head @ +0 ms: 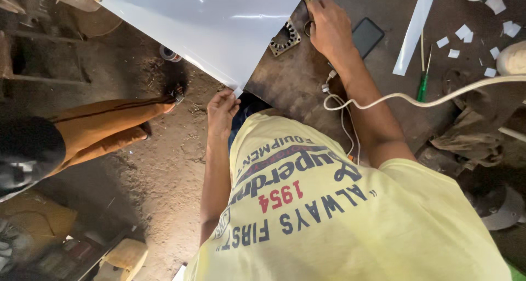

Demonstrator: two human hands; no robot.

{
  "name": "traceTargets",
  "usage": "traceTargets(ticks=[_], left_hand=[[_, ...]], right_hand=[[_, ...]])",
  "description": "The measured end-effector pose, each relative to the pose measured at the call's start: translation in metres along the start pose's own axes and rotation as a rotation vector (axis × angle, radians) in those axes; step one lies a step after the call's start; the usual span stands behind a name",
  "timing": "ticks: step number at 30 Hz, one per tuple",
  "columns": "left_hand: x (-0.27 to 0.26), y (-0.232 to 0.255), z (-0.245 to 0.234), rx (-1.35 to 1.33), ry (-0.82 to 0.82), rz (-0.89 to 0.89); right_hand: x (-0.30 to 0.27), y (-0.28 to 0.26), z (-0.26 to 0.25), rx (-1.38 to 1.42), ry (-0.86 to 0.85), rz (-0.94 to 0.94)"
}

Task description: The person cuts a large white plastic sheet into strips using scissors on a workbench. They then fold and manipulate the cut strips by hand. The workspace contains tools and materials, and another person is visible nearby.

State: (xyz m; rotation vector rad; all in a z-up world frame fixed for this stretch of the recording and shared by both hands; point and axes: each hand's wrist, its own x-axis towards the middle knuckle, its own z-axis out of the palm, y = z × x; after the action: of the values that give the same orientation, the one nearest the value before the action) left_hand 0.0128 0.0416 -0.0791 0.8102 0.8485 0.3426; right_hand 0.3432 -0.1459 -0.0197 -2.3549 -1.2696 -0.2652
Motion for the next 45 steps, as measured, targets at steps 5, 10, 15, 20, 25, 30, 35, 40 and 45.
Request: traceTargets(ticks=[5, 10, 15, 20, 25, 30, 35, 40, 45], left_hand=[[0.007, -0.009, 0.01, -0.028, -0.046, 0.029], [0.004, -0.005, 0.019, 0.042, 0.06, 0.127], [-0.006, 0.019, 0.026, 0.138, 0.07, 0.183], [-0.014, 0.029, 0.029, 0.142, 0.069, 0.197], [-0.015, 0.026, 0.034, 0.033, 0.053, 0.175], [-0.019, 0.016, 0.032, -0.008, 0.003, 0.234], [-0.016, 0.001, 0.032, -0.007, 0.022, 0.238], [-0.012, -0.008, 0.037, -0.068, 0.045, 0.233], [-0.01, -0.014, 0.039, -0.126, 0.116, 0.238]], right_hand=[[0.021, 0.013, 0.014, 0.039, -0.132, 0.045], [0.006, 0.031, -0.026, 0.535, -0.397, 0.515], [-0.043, 0.03, -0.09, 0.477, -0.66, 0.626], [-0.096, 0.033, -0.123, 0.607, -0.695, 0.332], [-0.113, 0.033, -0.083, 0.838, -0.93, 0.23], [-0.108, 0.009, -0.045, 0.857, -1.16, 0.254], [-0.112, -0.032, -0.035, 1.251, -1.084, 0.451], [-0.112, -0.07, -0.03, 1.285, -0.953, 0.514], [-0.115, -0.08, -0.03, 1.212, -0.939, 0.607]])
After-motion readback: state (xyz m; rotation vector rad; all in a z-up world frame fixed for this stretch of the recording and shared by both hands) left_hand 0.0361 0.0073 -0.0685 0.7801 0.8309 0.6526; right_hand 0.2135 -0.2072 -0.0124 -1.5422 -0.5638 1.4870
